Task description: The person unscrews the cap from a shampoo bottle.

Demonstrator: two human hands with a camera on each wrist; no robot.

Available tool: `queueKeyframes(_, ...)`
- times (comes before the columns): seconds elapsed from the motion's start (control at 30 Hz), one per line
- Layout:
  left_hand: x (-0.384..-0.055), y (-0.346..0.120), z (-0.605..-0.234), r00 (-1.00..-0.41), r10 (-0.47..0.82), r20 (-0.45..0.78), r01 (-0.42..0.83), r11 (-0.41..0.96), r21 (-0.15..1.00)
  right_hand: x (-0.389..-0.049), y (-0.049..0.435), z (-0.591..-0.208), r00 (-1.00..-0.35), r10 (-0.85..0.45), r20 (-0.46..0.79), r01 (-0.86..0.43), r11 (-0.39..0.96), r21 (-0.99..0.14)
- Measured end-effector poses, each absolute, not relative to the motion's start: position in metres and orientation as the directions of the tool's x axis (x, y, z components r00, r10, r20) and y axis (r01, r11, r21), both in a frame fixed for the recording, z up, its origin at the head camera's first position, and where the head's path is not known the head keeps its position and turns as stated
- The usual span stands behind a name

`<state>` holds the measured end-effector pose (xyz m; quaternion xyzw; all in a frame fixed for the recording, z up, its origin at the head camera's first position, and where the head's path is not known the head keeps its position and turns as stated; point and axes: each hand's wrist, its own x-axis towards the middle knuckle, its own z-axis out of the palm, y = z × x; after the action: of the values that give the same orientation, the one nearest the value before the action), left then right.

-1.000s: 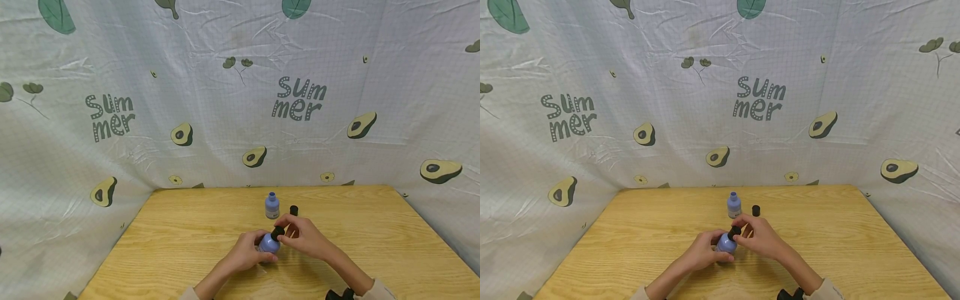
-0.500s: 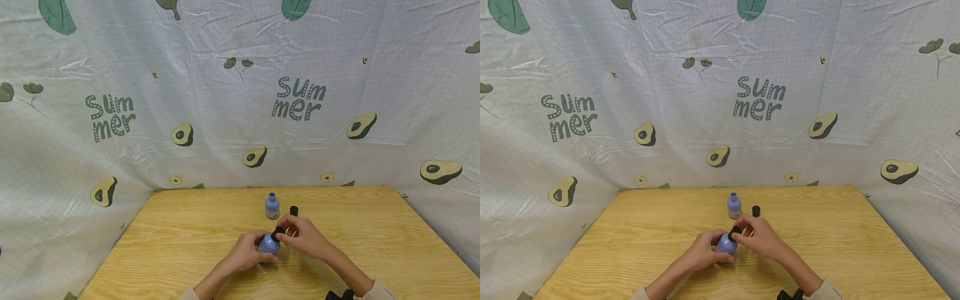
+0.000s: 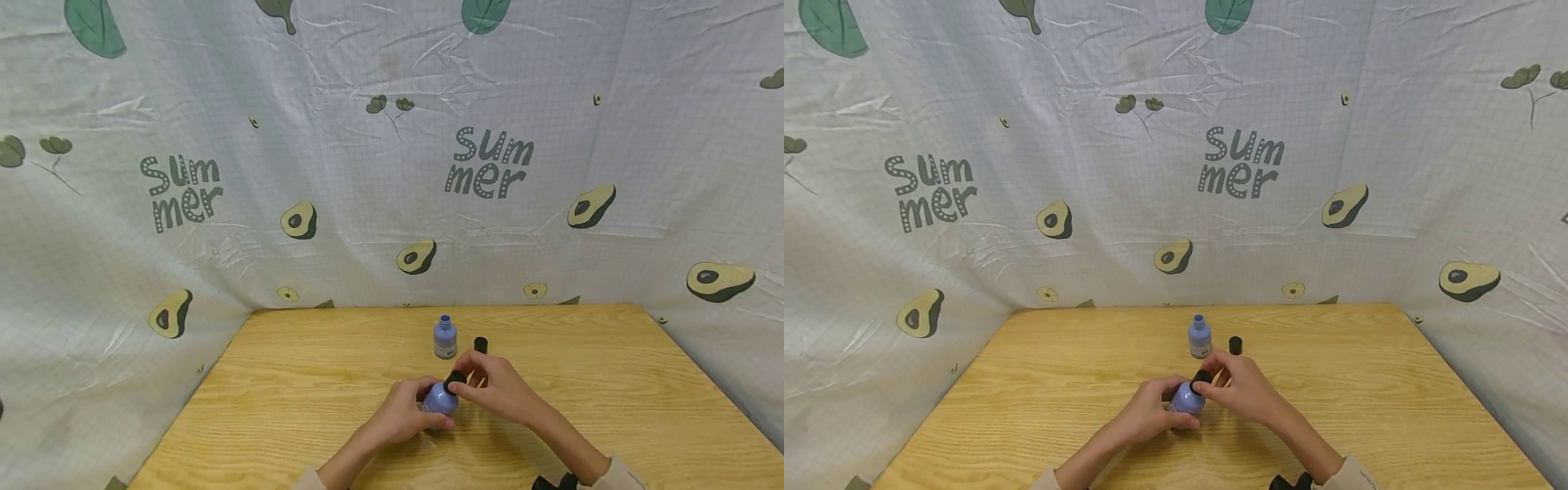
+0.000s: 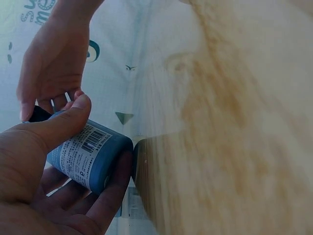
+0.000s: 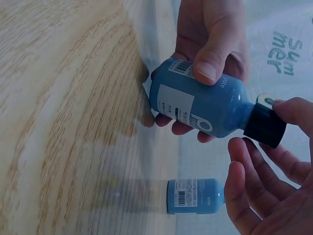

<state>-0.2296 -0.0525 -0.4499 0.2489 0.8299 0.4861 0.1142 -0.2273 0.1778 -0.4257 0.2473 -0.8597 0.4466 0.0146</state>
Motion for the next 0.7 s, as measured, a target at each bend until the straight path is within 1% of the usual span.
queueKeyframes(0.3, -0.2294, -0.0514, -0.4481, -0.856, 0.515, 0.042, 0.287, 0.406, 0.868, -0.2284, 0.1786, -0.4244, -0.854, -0.456, 0.251, -0.463, 0.447, -0.765)
queueKeyframes(0.57, -0.23, -0.0496, -0.4469, -0.858, 0.511, 0.044, 0.288, 0.41, 0.866, -0.2307, 0.1792, -0.424, -0.877, -0.426, 0.222, -0.423, 0.465, -0.778)
queueKeyframes(0.7, -0.2296, -0.0491, -0.4466, -0.859, 0.51, 0.041, 0.283, 0.407, 0.869, -0.2314, 0.1804, -0.424, -0.877, -0.43, 0.213, -0.417, 0.465, -0.781)
